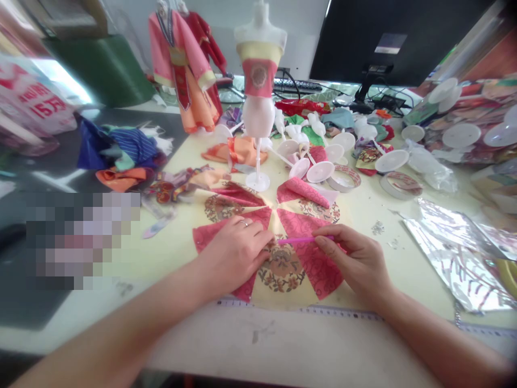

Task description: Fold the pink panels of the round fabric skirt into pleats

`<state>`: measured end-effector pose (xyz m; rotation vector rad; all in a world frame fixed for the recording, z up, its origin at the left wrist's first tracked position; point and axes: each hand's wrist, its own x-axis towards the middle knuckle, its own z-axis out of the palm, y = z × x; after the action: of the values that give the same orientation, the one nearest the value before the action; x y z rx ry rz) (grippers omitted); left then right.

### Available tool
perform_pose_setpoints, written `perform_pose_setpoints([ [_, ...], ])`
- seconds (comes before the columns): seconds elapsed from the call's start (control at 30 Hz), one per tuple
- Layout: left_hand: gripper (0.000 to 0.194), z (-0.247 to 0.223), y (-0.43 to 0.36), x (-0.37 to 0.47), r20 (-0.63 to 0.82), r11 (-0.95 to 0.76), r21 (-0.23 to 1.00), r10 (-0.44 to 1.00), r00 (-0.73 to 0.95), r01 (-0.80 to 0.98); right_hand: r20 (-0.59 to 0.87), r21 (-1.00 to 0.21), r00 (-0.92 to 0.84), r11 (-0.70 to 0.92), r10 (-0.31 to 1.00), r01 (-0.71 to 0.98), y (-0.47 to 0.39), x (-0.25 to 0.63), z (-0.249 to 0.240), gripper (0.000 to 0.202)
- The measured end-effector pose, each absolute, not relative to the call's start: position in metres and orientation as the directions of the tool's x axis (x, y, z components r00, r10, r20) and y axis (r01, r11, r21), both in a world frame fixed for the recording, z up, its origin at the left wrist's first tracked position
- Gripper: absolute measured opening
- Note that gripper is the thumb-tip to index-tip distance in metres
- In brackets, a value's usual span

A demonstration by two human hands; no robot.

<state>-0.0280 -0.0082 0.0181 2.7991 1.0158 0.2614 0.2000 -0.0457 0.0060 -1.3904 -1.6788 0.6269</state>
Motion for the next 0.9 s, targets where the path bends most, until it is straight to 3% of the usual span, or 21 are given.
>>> perform_pose_setpoints([
  [0.7, 0.026, 0.014, -0.004, -0.028, 0.097, -0.722, 0.239, 0.683, 0.724, 0.649, 0.299, -0.822, 0.006, 0.254, 0.954, 0.509, -0.048, 0.203, 0.007, 0.010],
  [0.9, 0.029, 0.019, -0.010, -0.031, 0.035, -0.770, 0.109, 0.635, 0.772, 0.628, 0.310, -0.852, 0.051, 0.253, 0.949, 0.458, -0.046, 0.213, 0.008, 0.009],
])
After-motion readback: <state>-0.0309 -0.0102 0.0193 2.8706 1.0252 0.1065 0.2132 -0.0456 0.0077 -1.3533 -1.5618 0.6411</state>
